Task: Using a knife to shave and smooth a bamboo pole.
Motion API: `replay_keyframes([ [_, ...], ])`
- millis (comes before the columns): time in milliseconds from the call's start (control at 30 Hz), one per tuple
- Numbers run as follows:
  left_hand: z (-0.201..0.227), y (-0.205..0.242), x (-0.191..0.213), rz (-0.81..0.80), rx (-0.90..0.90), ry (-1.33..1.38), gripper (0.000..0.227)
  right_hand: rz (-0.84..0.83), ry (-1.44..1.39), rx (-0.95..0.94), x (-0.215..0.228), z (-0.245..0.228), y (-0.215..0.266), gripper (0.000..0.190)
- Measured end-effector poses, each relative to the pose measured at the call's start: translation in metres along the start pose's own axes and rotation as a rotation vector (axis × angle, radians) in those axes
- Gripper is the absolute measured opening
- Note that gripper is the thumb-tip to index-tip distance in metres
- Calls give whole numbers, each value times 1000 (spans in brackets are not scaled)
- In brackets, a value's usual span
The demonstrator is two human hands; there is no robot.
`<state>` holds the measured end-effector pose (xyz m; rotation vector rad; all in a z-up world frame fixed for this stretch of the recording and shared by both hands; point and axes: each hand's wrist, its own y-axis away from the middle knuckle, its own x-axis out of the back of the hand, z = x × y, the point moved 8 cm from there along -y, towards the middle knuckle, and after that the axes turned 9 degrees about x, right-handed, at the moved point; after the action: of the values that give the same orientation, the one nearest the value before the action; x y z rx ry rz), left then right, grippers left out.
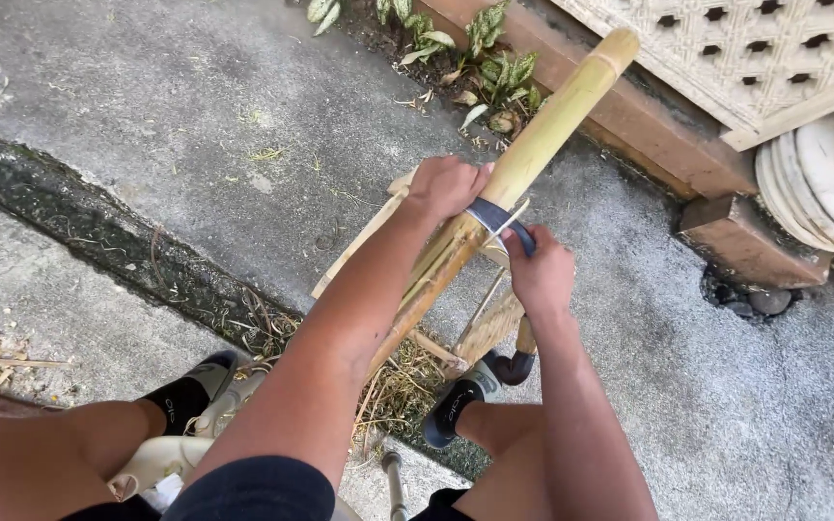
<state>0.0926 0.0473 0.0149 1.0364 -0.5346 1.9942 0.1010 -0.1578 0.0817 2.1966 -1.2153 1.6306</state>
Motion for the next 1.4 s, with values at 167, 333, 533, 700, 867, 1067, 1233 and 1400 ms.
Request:
replay_keyframes([
  [167,-4,4,-11,46,-61,-58,75,0,31,-2,-4,4,4,39],
  [333,-11,16,-11,142,-105,23,70,-7,62,35,-2,-4,13,38],
  [533,-8,10,-7,110,-120,-29,67,0,63,77,-1,-8,5,37],
  [700,-10,12,0,265,-148,32,67,-4,49,49,-3,-6,5,38],
  [867,-20,29,-5,136,-69,2,68,-40,29,69,-5,-13,15,38],
  [1067,-25,53,1,134,-93,13,64,-94,22,53,-8,-24,30,38],
  [1233,-31,63,5,237,-119,66,57,-89,24,107,-11,-26,37,39],
  [1400,-17,42,1,81,-67,-30,66,-69,32,54,-8,-17,26,39],
])
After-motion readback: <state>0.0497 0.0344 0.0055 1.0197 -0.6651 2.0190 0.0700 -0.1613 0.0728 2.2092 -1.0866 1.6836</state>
